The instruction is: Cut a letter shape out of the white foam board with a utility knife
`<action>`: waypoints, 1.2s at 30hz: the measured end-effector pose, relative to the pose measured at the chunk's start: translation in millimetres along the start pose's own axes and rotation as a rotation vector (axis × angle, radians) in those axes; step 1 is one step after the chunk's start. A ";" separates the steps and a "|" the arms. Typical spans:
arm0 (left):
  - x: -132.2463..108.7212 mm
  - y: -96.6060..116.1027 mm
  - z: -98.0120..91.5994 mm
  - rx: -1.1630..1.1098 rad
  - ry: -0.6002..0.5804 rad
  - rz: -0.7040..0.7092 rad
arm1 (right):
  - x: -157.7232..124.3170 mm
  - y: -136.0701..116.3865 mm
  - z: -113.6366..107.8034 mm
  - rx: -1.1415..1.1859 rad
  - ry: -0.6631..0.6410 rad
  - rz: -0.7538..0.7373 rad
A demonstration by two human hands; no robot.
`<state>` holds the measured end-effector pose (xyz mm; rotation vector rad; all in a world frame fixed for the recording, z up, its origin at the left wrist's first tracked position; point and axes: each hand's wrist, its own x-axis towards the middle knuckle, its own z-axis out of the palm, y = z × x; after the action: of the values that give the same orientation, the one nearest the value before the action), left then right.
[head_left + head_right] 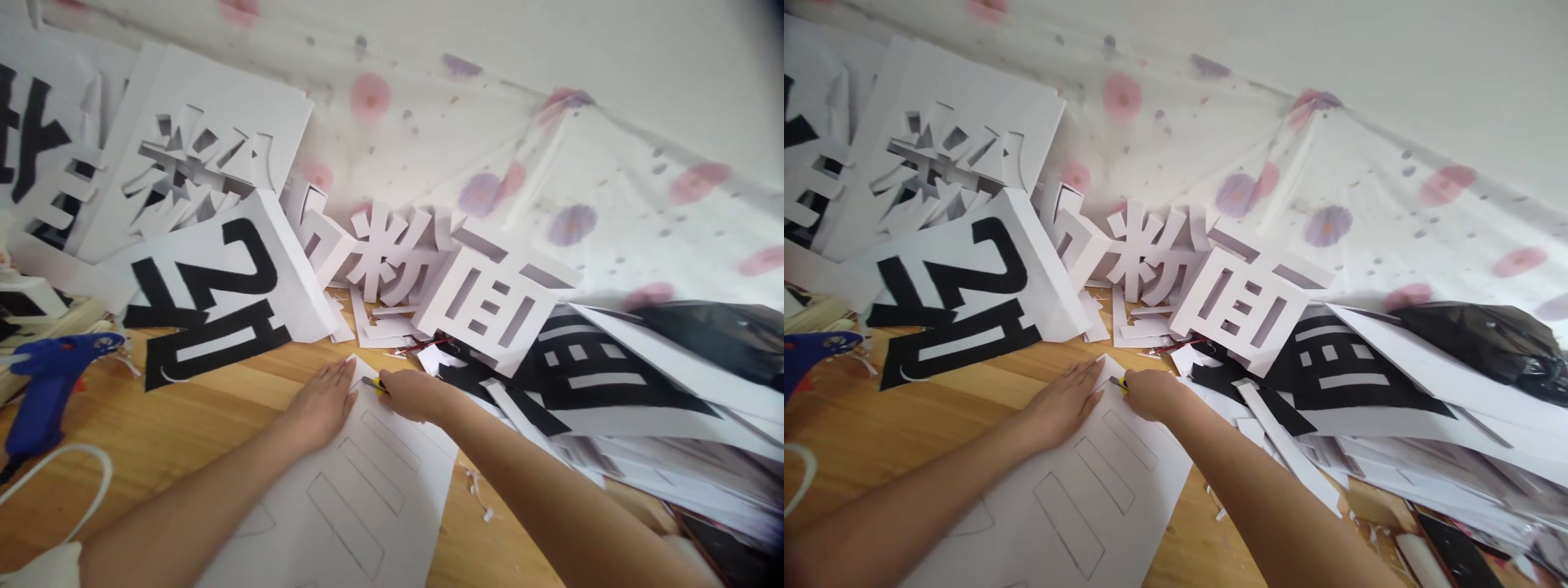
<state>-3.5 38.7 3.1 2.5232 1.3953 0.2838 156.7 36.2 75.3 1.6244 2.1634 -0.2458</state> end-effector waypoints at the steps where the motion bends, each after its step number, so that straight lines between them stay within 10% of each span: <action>1: 0.1 0.3 -0.1 0.013 -0.005 -0.005 | -0.4 -0.2 -0.3 -0.003 -0.005 -0.002; 36: 1.3 -3.1 5.1 0.058 0.011 0.012 | -31.2 16.4 25.6 -0.048 0.030 0.012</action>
<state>-3.8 40.8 -2.6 2.5811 1.4123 0.2642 185.2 4.2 67.7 1.6244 2.1644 -0.1655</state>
